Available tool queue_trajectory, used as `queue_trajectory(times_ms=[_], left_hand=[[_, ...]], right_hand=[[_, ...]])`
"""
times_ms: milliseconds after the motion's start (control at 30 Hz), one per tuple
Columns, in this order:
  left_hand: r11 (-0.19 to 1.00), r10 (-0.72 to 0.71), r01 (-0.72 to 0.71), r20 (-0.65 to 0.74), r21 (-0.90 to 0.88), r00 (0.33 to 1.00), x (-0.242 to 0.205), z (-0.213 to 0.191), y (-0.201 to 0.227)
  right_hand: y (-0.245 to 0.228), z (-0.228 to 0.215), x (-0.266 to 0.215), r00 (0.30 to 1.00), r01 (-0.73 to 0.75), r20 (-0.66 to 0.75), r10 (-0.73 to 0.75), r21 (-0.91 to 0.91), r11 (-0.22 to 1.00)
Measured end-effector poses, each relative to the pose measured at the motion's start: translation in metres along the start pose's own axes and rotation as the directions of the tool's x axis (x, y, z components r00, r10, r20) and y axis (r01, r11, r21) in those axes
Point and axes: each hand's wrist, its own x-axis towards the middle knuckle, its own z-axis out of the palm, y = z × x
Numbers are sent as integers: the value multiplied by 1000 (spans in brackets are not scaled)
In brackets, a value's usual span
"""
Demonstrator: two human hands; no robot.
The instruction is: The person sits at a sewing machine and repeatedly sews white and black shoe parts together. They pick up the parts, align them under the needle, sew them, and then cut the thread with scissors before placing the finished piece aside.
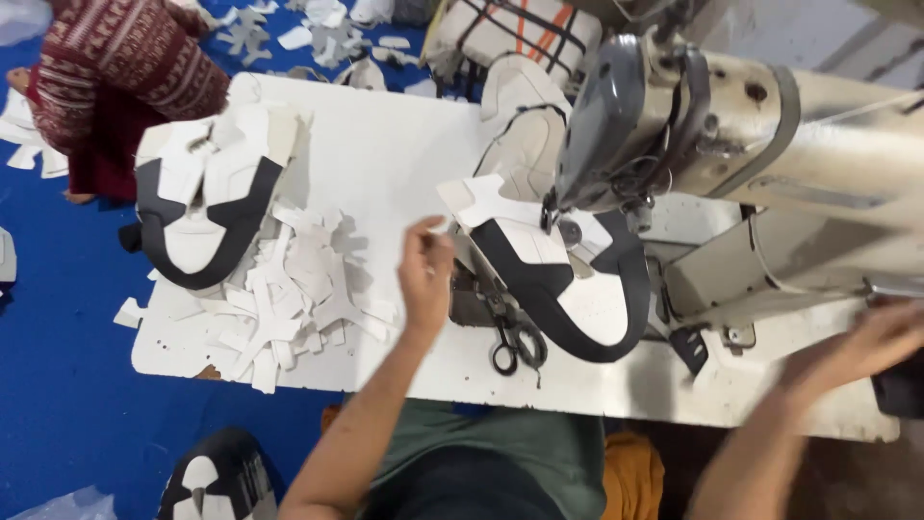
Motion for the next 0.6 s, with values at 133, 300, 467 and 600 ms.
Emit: queue_trajectory(times_ms=[133, 300, 467, 600], left_hand=[[913, 237, -220, -7, 342, 972, 85, -31, -33], [773, -139, -94, 313, 627, 939, 172, -14, -145], [848, -478, 252, 468, 467, 743, 194, 1, -164], [842, -539, 423, 566, 335, 624, 198, 11, -176]], right_hand=[[-66, 38, -253, 899, -343, 405, 168, 410, 845], [-242, 81, -276, 609, 58, 793, -27, -10, 998], [-260, 88, -270, 544, 139, 833, -103, 32, 990], [-258, 89, -273, 565, 207, 814, -135, 19, 978]])
